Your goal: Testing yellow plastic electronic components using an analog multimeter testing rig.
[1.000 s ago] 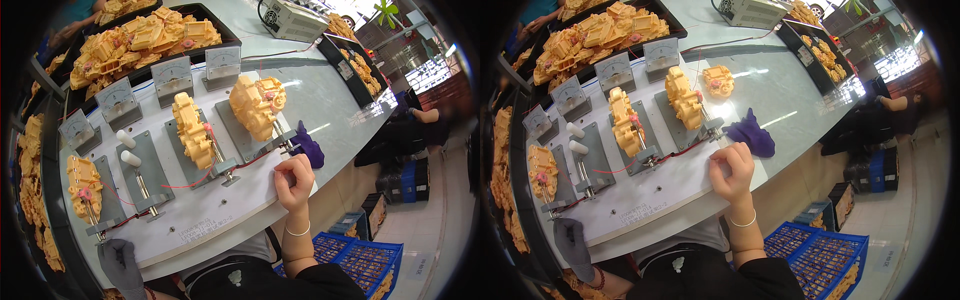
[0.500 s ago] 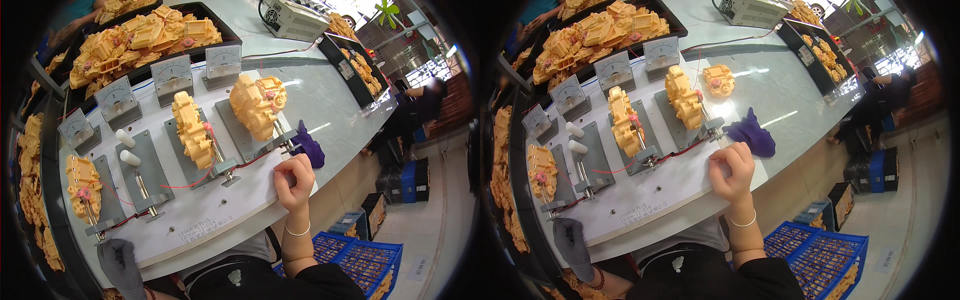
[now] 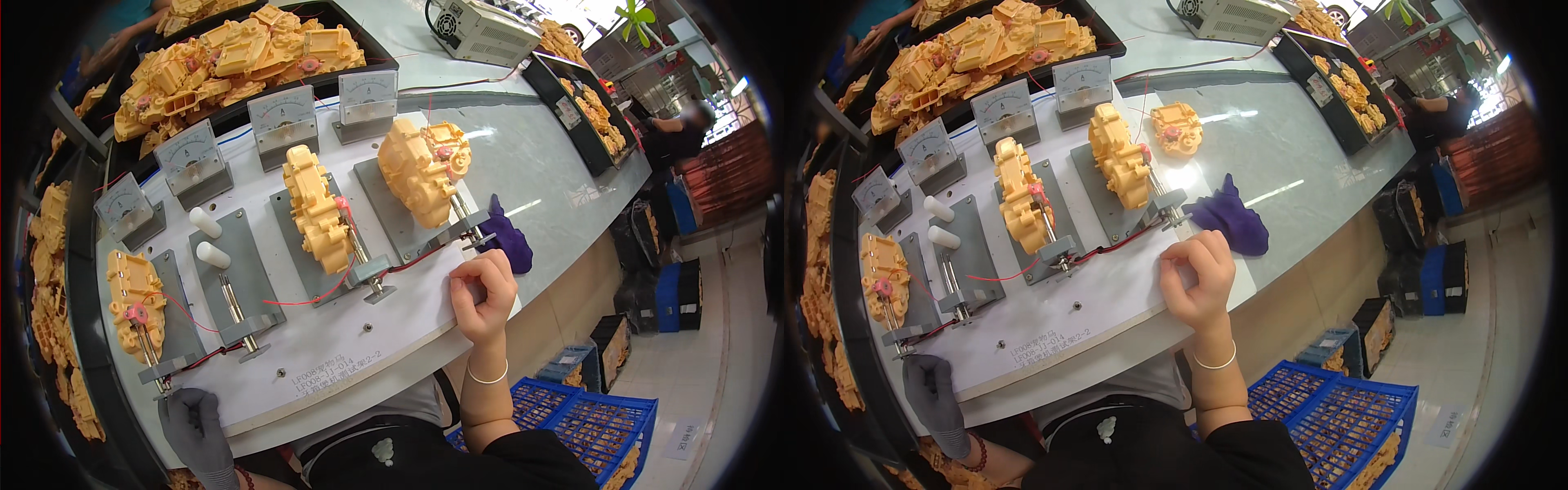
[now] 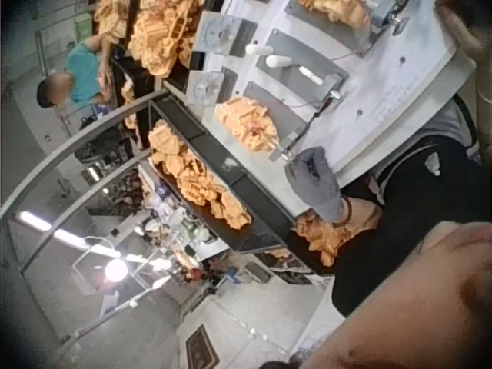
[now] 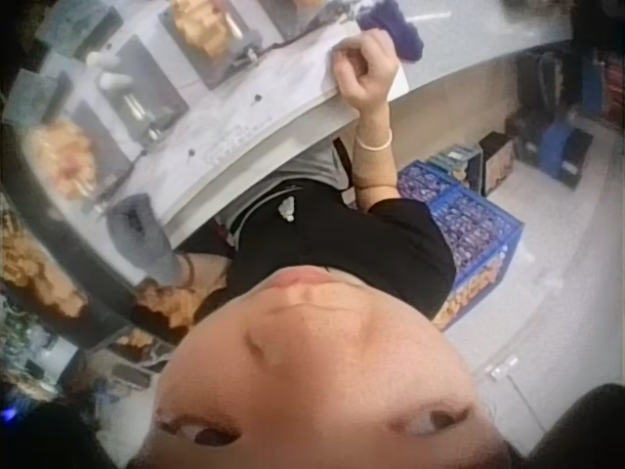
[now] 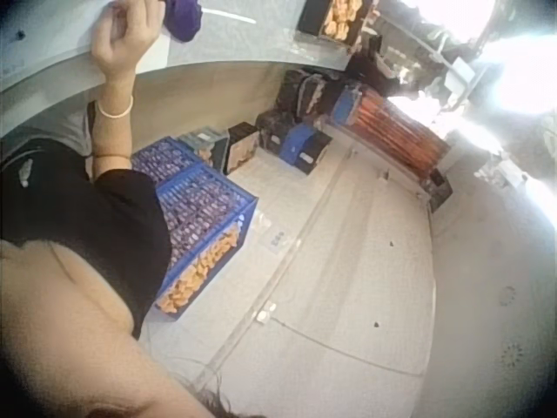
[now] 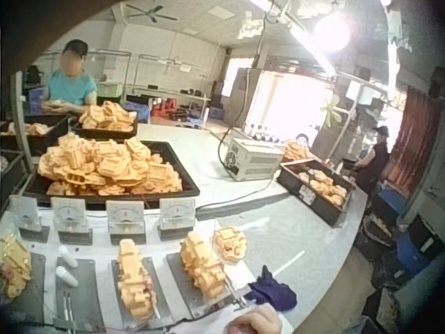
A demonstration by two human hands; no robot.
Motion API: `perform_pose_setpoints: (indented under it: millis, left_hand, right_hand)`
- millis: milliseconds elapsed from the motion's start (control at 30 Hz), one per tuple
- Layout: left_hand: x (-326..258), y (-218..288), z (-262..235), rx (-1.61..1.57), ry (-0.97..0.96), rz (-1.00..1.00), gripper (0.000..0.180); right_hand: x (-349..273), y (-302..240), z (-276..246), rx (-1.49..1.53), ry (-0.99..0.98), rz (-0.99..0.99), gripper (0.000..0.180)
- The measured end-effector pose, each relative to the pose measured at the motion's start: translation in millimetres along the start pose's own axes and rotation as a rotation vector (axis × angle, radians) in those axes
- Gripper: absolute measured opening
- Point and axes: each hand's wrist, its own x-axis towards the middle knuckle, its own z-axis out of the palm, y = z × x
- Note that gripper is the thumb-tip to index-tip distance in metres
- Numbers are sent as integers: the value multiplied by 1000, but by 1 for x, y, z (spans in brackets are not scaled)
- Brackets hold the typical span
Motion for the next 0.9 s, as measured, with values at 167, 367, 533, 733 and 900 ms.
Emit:
perform_pose_setpoints:
  millis: [167,367,533,733,900]
  left_hand:
    - [0,0,0,13,3,-8,13]
    - [0,-2,1,3,10,11,14]
    - [0,0,1,6,8,2,15]
    - [0,-2,1,16,15,18,15]
    - [-1,-2,2,25,21,18,15]
  right_hand:
    - [1,0,0,1,4,-10,5]
    - [1,0,0,2,2,-9,4]
    - [1,-1,0,-1,-4,0,5]
    - [2,-3,1,1,33,28,7]
    - [1,-1,0,-12,-10,-8,6]
